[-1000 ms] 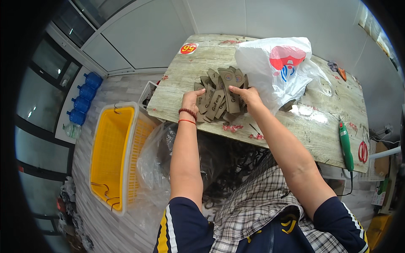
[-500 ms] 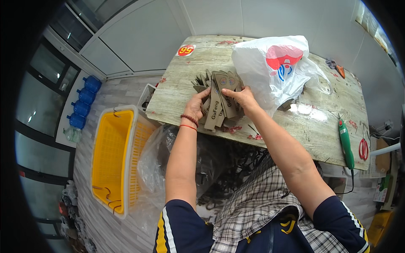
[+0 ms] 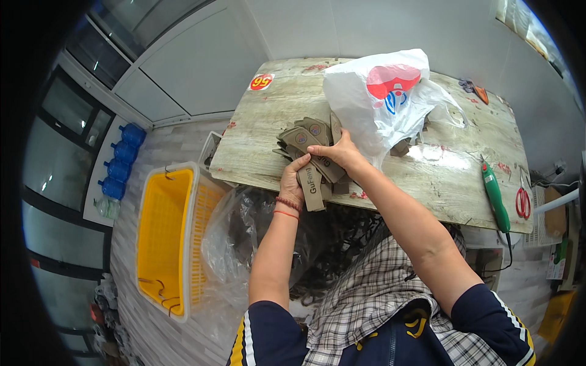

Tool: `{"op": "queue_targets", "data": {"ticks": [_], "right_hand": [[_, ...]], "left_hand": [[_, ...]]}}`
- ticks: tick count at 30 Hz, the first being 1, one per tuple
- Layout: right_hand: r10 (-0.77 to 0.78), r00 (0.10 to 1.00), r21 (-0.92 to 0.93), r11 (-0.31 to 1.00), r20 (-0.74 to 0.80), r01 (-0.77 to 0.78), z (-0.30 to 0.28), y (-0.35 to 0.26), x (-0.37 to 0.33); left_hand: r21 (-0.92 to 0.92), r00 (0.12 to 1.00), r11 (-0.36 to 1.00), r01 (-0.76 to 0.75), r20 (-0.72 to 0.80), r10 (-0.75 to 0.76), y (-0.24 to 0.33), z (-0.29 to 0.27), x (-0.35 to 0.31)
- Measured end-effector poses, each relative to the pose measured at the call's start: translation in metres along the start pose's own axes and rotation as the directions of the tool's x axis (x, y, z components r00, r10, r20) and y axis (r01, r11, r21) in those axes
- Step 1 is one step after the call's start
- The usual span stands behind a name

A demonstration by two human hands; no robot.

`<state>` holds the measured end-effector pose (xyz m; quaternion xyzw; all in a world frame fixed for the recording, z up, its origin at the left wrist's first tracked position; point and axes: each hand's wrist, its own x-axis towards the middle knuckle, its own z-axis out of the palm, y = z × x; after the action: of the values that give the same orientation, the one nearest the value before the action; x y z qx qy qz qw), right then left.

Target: The person retrieves fabric pads from a white basket, stacks them on a table, and uses a green rotary cutter to trim the edges of each pad. The trimmed pads are stacked in piles on the table.

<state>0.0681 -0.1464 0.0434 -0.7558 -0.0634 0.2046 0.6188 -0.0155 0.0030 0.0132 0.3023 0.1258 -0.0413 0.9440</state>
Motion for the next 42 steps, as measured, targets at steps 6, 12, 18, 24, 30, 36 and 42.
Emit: {"op": "queue_targets", "data": {"ticks": [6, 12, 18, 24, 30, 36, 42], "right_hand": [[0.008, 0.992, 0.006, 1.000, 0.129, -0.009, -0.016, -0.005, -0.028], [-0.091, 0.992, 0.380, 0.924, 0.085, 0.052, -0.042, -0.003, -0.069], [-0.211, 0.976, 0.728, 0.660, -0.059, 0.187, -0.097, -0.011, -0.126], [-0.084, 0.980, 0.845, 0.497, -0.182, 0.200, -0.162, 0.004, -0.162], [-0.083, 0.925, 0.808, 0.462, -0.370, 0.365, -0.223, 0.028, -0.179], [0.132, 0.887, 0.812, 0.480, -0.443, 0.333, -0.263, 0.074, -0.158], [0.126, 0.864, 0.732, 0.599, -0.487, 0.325, -0.276, 0.103, -0.141]], "left_hand": [[0.001, 0.998, 0.999, 0.045, 0.031, -0.045, -0.005, 0.022, -0.031], [0.153, 0.994, 0.987, 0.042, 0.096, -0.057, -0.007, 0.076, -0.053], [0.354, 0.961, 0.933, 0.061, 0.233, -0.151, -0.030, 0.156, -0.055], [0.472, 0.888, 0.862, 0.186, 0.295, -0.353, -0.082, 0.212, -0.023], [0.557, 0.813, 0.773, 0.304, 0.273, -0.515, -0.145, 0.259, 0.013], [0.523, 0.816, 0.750, 0.405, 0.162, -0.554, -0.204, 0.252, 0.063], [0.404, 0.860, 0.810, 0.426, 0.096, -0.501, -0.213, 0.207, 0.097]]}}
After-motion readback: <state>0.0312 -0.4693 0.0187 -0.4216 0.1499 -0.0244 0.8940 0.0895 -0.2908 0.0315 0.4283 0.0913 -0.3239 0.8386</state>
